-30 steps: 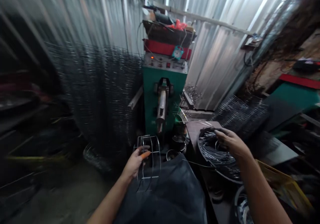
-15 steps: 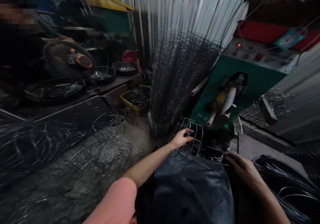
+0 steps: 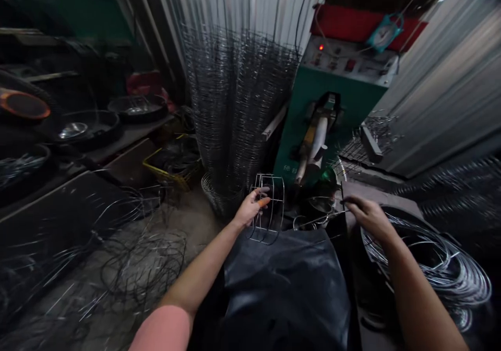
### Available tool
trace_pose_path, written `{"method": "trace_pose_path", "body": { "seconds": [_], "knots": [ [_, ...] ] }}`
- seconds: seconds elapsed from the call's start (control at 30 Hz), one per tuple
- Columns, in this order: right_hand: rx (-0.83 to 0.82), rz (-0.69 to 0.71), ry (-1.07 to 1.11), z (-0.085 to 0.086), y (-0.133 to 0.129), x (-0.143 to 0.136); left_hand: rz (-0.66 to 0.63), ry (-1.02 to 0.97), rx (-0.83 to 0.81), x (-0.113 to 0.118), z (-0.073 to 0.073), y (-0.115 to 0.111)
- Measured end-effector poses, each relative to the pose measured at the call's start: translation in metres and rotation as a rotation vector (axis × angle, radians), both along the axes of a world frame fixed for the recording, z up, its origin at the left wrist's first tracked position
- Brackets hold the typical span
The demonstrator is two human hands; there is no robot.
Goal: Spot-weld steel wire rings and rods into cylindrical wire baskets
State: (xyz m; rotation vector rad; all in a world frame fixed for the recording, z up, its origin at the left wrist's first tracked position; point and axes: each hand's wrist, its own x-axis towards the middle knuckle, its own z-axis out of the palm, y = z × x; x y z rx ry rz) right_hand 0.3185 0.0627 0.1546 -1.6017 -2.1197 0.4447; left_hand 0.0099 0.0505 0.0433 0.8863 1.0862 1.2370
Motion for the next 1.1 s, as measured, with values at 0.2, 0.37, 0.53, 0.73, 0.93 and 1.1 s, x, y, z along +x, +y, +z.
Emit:
{"method": "trace_pose_path", "body": {
  "seconds": [0.2,0.37,0.53,0.73,0.93,1.1],
  "knots": [
    [-0.089,-0.141,0.428,-0.029,0.005,0.022,-0.014,-0.040,-0.036,0.011,0.010,0.022],
    [-0.465,0.262,0.367,-0.064,-0.013,-0.005,-0.035,-0.033,-0.098,0.023,0.001,0.024],
    [-0.583,0.442,0.303,-0.066,-0.034,-0.026,-0.033,-0.014,-0.123,0.023,-0.010,0.018],
    [-0.403,0.255,0.365,-0.061,-0.060,-0.016,0.178,-0.111,-0.148,0.016,-0.023,0.027],
    [-0.461,0.458,0.330,-0.061,-0.061,-0.031,0.202,-0.158,-0.151,0.037,-0.018,0.020],
    [-0.450,0.435,0.310,-0.069,-0.054,-0.047,0.098,-0.194,-0.122,0.050,-0.016,-0.003]
  ]
}}
